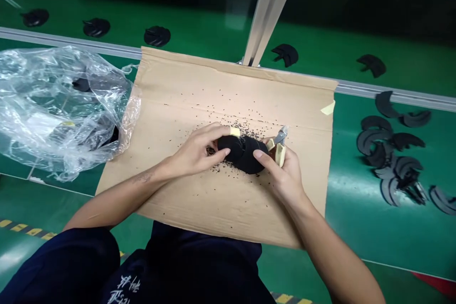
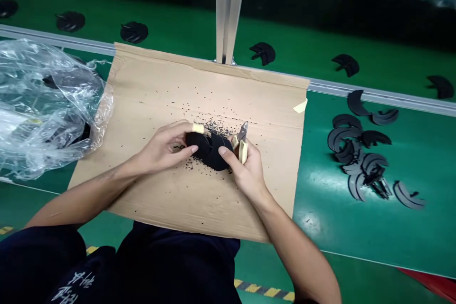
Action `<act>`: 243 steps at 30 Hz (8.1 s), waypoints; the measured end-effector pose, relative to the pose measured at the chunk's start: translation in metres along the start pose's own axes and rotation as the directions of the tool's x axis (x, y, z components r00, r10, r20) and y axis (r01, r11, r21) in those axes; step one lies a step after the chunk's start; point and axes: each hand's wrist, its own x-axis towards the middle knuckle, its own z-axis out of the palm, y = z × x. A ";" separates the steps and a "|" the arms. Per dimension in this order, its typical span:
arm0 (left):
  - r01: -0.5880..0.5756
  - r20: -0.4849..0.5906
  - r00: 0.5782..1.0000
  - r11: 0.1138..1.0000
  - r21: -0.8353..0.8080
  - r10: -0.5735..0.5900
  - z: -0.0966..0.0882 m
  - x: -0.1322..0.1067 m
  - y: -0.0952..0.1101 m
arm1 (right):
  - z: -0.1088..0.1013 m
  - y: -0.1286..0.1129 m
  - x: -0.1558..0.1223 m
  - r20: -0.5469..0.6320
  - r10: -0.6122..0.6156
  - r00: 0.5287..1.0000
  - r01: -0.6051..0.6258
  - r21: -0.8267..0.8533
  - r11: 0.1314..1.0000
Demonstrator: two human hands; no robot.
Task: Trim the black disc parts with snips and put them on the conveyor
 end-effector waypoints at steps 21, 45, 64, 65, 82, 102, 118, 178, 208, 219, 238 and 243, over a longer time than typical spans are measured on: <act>-0.006 -0.253 0.966 0.980 0.201 0.058 0.021 -0.010 -0.004 | 0.010 -0.004 -0.006 0.063 -0.069 0.996 0.076 -0.120 0.990; -0.071 -0.294 0.947 0.975 0.208 0.132 0.023 -0.008 -0.005 | 0.008 -0.001 -0.007 0.130 -0.191 0.973 0.207 -0.125 0.970; -0.064 -0.174 0.983 0.996 -0.060 0.053 0.020 -0.006 -0.002 | 0.007 -0.002 -0.008 0.142 -0.166 0.976 0.190 -0.178 0.966; -0.093 -0.173 0.981 0.995 -0.020 0.088 0.019 -0.005 -0.002 | 0.006 -0.003 -0.008 0.135 -0.192 0.972 0.216 -0.196 0.956; -0.416 -0.104 0.900 0.906 0.086 0.423 0.012 -0.004 -0.008 | -0.004 0.013 -0.001 0.290 -0.698 0.655 0.756 -0.263 0.600; -0.485 -0.115 0.861 0.868 0.105 0.495 0.014 -0.005 -0.011 | 0.002 0.023 -0.004 0.238 -0.724 0.647 0.758 -0.297 0.581; -0.499 -0.133 0.851 0.861 0.095 0.508 0.011 -0.007 -0.006 | 0.002 0.017 -0.005 0.273 -0.696 0.665 0.746 -0.302 0.594; -0.098 -0.073 0.994 0.941 -0.323 0.079 0.015 -0.011 -0.005 | 0.001 0.003 -0.003 0.223 -0.683 0.696 0.718 -0.241 0.653; -0.341 -0.136 0.933 0.939 -0.042 0.333 0.013 -0.009 -0.011 | -0.017 0.009 0.007 0.434 -0.666 0.607 0.634 -0.770 0.076; -0.324 -0.143 0.939 0.944 -0.055 0.314 0.016 -0.010 -0.009 | -0.013 0.011 0.006 0.387 -0.661 0.643 0.668 -0.706 0.236; -0.188 -0.265 0.942 0.978 0.091 0.206 0.014 -0.007 -0.011 | -0.016 0.012 0.010 0.313 -0.558 0.769 0.576 -0.719 0.390; -0.162 -0.226 0.965 0.980 -0.116 0.133 0.017 -0.009 -0.011 | -0.008 0.006 0.006 0.241 -0.487 0.840 0.542 -0.432 0.721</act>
